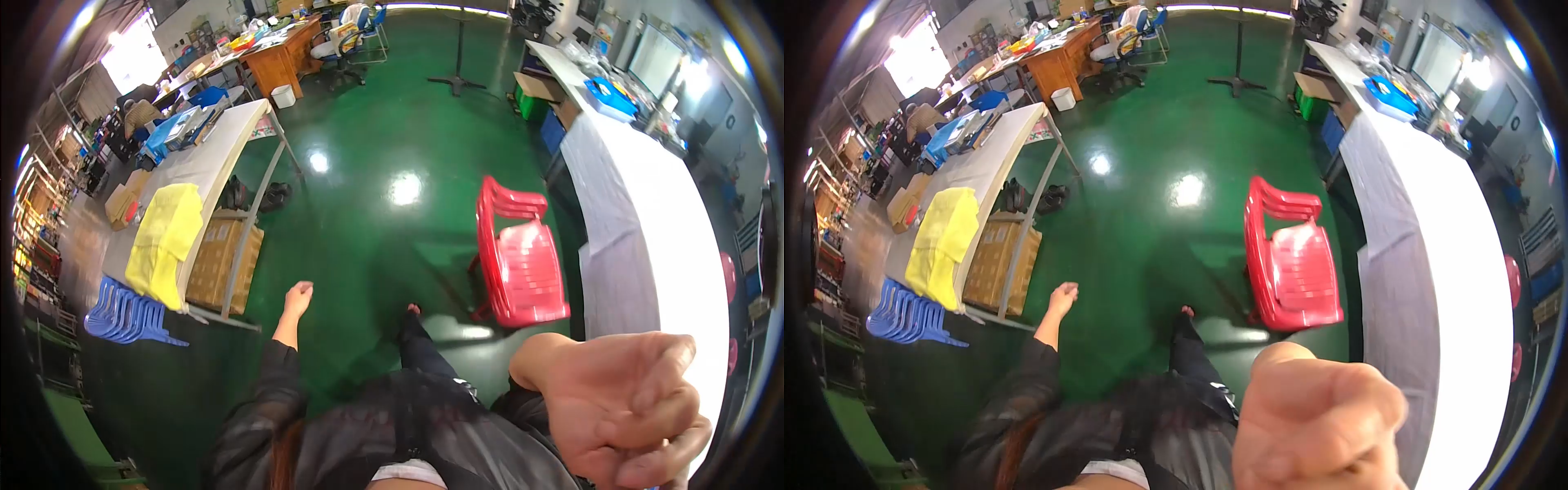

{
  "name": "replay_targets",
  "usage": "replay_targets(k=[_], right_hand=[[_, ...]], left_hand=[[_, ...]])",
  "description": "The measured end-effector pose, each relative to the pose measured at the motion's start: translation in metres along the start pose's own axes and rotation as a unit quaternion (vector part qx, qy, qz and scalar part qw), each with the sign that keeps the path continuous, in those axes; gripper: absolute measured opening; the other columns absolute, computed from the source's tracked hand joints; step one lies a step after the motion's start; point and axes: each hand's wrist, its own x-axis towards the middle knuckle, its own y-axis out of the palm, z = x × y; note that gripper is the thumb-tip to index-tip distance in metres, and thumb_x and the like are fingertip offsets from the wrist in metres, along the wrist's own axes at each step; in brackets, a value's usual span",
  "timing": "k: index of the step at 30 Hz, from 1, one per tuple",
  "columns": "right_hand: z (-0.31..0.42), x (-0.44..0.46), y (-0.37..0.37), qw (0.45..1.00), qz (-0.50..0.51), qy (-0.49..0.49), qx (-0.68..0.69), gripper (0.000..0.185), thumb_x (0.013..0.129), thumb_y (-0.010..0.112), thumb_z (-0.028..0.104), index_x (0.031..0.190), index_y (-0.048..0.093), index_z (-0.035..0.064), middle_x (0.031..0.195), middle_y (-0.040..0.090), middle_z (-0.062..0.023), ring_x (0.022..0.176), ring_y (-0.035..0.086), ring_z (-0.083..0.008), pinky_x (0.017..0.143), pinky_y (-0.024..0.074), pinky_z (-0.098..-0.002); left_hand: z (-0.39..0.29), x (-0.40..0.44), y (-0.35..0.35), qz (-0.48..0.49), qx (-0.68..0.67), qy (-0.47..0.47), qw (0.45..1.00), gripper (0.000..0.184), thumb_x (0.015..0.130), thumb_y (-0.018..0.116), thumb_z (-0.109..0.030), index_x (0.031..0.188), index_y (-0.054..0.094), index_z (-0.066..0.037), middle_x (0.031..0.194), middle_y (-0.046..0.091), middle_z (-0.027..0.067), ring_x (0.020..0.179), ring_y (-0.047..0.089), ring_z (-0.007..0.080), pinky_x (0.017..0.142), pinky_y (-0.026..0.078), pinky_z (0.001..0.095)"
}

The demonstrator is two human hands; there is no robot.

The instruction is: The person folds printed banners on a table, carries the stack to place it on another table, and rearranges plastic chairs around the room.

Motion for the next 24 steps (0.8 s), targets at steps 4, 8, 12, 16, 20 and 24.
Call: replay_targets(k=[4,8,12,16,20,24], right_hand=[[-0.176,-0.020,0.000,0.996,-0.082,-0.005,0.030,0.008,0.081,0.047,0.026,0.089,0.048,0.0240,0.070,0.043,0.0094,0.053,0.040,-0.0041,0.064,0.0316,-0.0265],[-0.343,-0.037,0.004,0.991,-0.128,0.022,0.022,0.009,0.076,0.052,0.016,0.071,0.046,0.0186,0.064,0.042,0.0110,0.053,0.041,-0.0013,0.065,0.0324,-0.0234],[-0.505,-0.084,0.001,0.990,-0.111,0.075,0.043,0.018,0.073,0.055,0.009,0.061,0.043,0.0154,0.061,0.041,0.0116,0.054,0.042,-0.0002,0.064,0.0334,-0.0206],[-0.680,-0.132,0.002,0.991,-0.118,0.061,0.018,0.018,0.073,0.057,0.008,0.063,0.044,0.0151,0.063,0.042,0.0106,0.054,0.043,-0.0011,0.063,0.0346,-0.0193],[-0.856,-0.138,-0.002,0.991,-0.119,0.013,0.061,0.019,0.084,0.049,0.030,0.103,0.053,0.0301,0.075,0.043,0.0114,0.052,0.035,-0.0035,0.063,0.0338,-0.0251],[-1.006,-0.143,-0.007,0.986,-0.150,0.060,-0.033,0.019,0.082,0.055,0.025,0.100,0.053,0.0303,0.073,0.042,0.0128,0.051,0.034,-0.0029,0.062,0.0360,-0.0249]], left_hand=[[-0.033,0.095,0.021,0.048,-0.185,-0.074,0.979,0.016,0.081,0.052,-0.011,0.091,0.059,-0.001,0.073,0.058,0.0035,0.064,0.051,0.0062,0.063,0.044,0.0221],[0.111,0.098,0.049,0.214,0.208,-0.030,0.954,0.036,0.076,0.049,-0.034,0.093,0.061,-0.005,0.096,0.058,0.0183,0.093,0.054,0.0346,0.079,0.043,0.0417],[0.158,0.104,0.061,0.328,0.223,-0.300,0.868,0.036,0.074,0.051,-0.036,0.094,0.062,-0.007,0.099,0.058,0.0184,0.092,0.054,0.0355,0.079,0.044,0.0426],[0.126,0.286,0.058,0.483,0.245,-0.087,0.836,0.037,0.073,0.051,-0.035,0.095,0.061,-0.007,0.099,0.058,0.0186,0.091,0.055,0.0360,0.078,0.044,0.0430],[0.039,0.583,0.056,0.596,0.049,0.335,0.728,0.037,0.073,0.051,-0.034,0.096,0.061,-0.007,0.098,0.058,0.0189,0.090,0.055,0.0365,0.078,0.045,0.0435],[-0.184,0.924,0.083,0.043,0.165,0.120,0.978,0.025,0.079,0.047,-0.023,0.084,0.057,-0.001,0.087,0.058,0.0203,0.082,0.055,0.0378,0.072,0.044,0.0445]])
